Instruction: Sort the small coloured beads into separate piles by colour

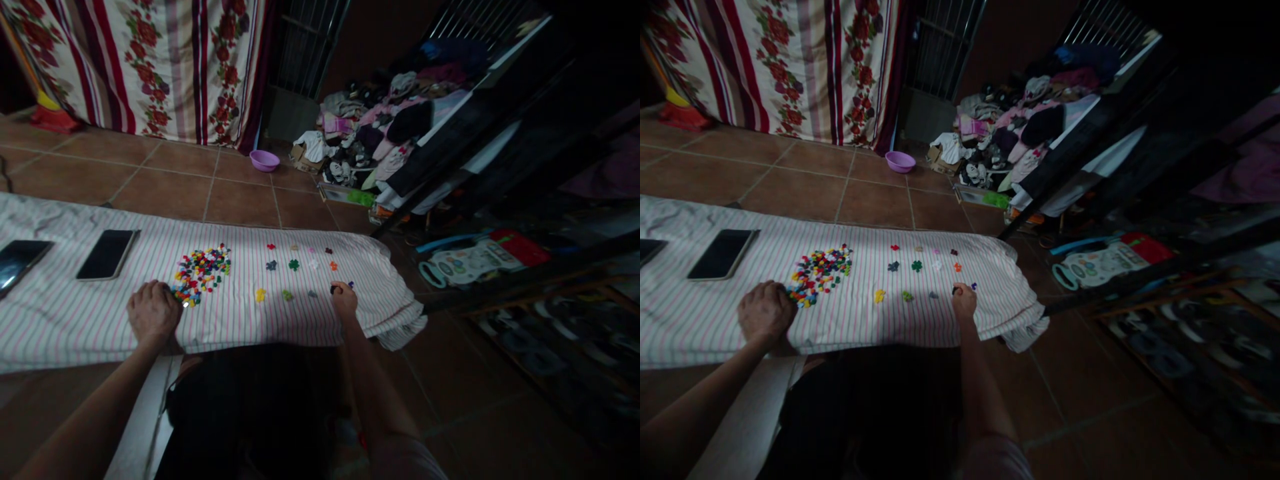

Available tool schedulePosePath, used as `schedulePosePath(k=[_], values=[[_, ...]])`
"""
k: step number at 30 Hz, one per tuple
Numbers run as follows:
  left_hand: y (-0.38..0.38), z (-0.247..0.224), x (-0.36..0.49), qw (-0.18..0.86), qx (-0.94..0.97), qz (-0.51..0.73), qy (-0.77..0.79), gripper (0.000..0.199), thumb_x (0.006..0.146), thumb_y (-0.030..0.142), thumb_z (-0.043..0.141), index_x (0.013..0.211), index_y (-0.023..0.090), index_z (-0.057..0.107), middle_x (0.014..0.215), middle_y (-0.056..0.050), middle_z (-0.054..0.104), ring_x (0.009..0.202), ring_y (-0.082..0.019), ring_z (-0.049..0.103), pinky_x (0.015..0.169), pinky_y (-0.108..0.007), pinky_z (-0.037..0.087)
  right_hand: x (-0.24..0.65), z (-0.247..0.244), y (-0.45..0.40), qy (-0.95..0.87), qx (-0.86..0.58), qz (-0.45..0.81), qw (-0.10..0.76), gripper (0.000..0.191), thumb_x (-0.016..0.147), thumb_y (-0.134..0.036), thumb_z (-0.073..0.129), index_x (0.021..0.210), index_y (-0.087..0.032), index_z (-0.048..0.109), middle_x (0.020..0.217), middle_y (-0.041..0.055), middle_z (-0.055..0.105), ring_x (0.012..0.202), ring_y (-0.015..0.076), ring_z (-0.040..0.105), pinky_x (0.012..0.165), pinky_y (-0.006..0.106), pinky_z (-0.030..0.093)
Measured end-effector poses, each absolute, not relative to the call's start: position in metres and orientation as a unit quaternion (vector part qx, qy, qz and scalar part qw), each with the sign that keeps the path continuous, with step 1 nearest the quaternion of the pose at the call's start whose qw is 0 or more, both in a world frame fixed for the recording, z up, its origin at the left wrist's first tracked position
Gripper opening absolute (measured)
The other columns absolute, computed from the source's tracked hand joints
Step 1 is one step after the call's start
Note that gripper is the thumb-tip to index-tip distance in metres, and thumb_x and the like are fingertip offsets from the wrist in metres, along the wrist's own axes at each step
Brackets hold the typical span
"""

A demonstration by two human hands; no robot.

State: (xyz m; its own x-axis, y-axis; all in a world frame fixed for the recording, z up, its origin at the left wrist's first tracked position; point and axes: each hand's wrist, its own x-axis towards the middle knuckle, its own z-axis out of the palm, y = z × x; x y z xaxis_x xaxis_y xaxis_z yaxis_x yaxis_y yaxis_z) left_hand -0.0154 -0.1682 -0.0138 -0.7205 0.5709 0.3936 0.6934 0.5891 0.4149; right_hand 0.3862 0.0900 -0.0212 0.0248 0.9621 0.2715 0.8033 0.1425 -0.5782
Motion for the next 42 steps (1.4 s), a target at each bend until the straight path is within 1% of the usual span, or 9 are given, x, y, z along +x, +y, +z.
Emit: schedulePosePath(k=[6,12,15,18,23,28,31,36,42], values=[[-0.167,-0.015,-0.017,0.115,-0.352,-0.262,-0.891,0.031,0.089,0.025,0.038,0.103,0.012,0.063,0.117,-0.019,0.065,0.111,-0.032,0.056,0.099,-0.049,0.037,0.385,-0.018,0.085,-0.705,-0.625,0.112,0.315,0.035,0.069,-0.022,0.040,0.078,-0.021,0.074,0.085,0.0072,0.075,0.088,0.0206,0.067,0.089,0.034,0.052],[-0.166,-0.012,-0.017,0.112,-0.356,-0.232,-0.898,0.033,0.092,0.024,0.035,0.103,0.012,0.064,0.117,-0.019,0.066,0.114,-0.031,0.056,0.098,-0.046,0.038,0.391,-0.019,0.092,-0.699,-0.627,0.124,0.321,0.038,0.067,-0.024,0.040,0.081,-0.020,0.075,0.086,0.0086,0.074,0.086,0.0232,0.066,0.088,0.038,0.052],[-0.166,-0.012,-0.016,0.110,-0.351,-0.234,-0.900,0.032,0.092,0.023,0.036,0.104,0.012,0.064,0.120,-0.020,0.066,0.116,-0.031,0.055,0.100,-0.046,0.037,0.391,-0.015,0.095,-0.708,-0.619,0.093,0.327,0.036,0.066,-0.023,0.040,0.080,-0.019,0.074,0.085,0.0121,0.074,0.084,0.0258,0.065,0.088,0.042,0.051],[-0.165,-0.013,-0.016,0.109,-0.352,-0.241,-0.898,0.030,0.091,0.021,0.037,0.104,0.013,0.064,0.120,-0.020,0.065,0.116,-0.031,0.055,0.100,-0.047,0.037,0.378,-0.009,0.094,-0.725,-0.591,0.047,0.351,0.035,0.069,-0.021,0.041,0.082,-0.019,0.073,0.087,0.0139,0.073,0.088,0.0280,0.065,0.091,0.045,0.049],[-0.164,-0.014,-0.015,0.115,-0.345,-0.252,-0.897,0.030,0.092,0.020,0.038,0.103,0.014,0.064,0.119,-0.018,0.066,0.115,-0.031,0.055,0.102,-0.048,0.036,0.312,0.002,0.073,-0.786,-0.492,0.082,0.364,0.035,0.078,-0.023,0.041,0.089,-0.020,0.074,0.094,0.0116,0.073,0.092,0.0256,0.064,0.091,0.042,0.049],[-0.164,-0.016,-0.015,0.117,-0.344,-0.257,-0.896,0.029,0.092,0.020,0.037,0.101,0.015,0.064,0.121,-0.017,0.066,0.119,-0.031,0.054,0.102,-0.046,0.035,0.221,0.002,0.036,-0.862,-0.335,0.178,0.336,0.035,0.084,-0.017,0.041,0.092,-0.021,0.075,0.095,0.0083,0.073,0.093,0.0231,0.062,0.091,0.039,0.049],[-0.164,-0.017,-0.016,0.118,-0.344,-0.265,-0.893,0.028,0.091,0.019,0.039,0.103,0.015,0.065,0.120,-0.017,0.067,0.119,-0.031,0.055,0.102,-0.047,0.035,0.174,-0.001,0.020,-0.886,-0.284,0.218,0.295,0.034,0.088,-0.015,0.044,0.096,-0.022,0.076,0.096,0.0070,0.072,0.094,0.0222,0.061,0.092,0.037,0.048],[-0.163,-0.017,-0.016,0.108,-0.347,-0.263,-0.894,0.031,0.092,0.019,0.038,0.106,0.012,0.064,0.123,-0.019,0.065,0.121,-0.032,0.054,0.104,-0.049,0.036,0.118,-0.005,0.010,-0.906,-0.284,0.219,0.227,0.030,0.092,-0.015,0.049,0.103,-0.023,0.075,0.100,0.0071,0.070,0.098,0.0224,0.058,0.094,0.036,0.045],[-0.163,-0.019,-0.015,0.108,-0.339,-0.282,-0.891,0.029,0.090,0.018,0.041,0.106,0.014,0.064,0.124,-0.019,0.065,0.123,-0.032,0.053,0.107,-0.051,0.034,0.079,-0.007,0.010,-0.899,-0.320,0.213,0.210,0.020,0.090,-0.017,0.056,0.095,-0.026,0.074,0.097,0.0076,0.068,0.099,0.0236,0.055,0.093,0.036,0.043]])
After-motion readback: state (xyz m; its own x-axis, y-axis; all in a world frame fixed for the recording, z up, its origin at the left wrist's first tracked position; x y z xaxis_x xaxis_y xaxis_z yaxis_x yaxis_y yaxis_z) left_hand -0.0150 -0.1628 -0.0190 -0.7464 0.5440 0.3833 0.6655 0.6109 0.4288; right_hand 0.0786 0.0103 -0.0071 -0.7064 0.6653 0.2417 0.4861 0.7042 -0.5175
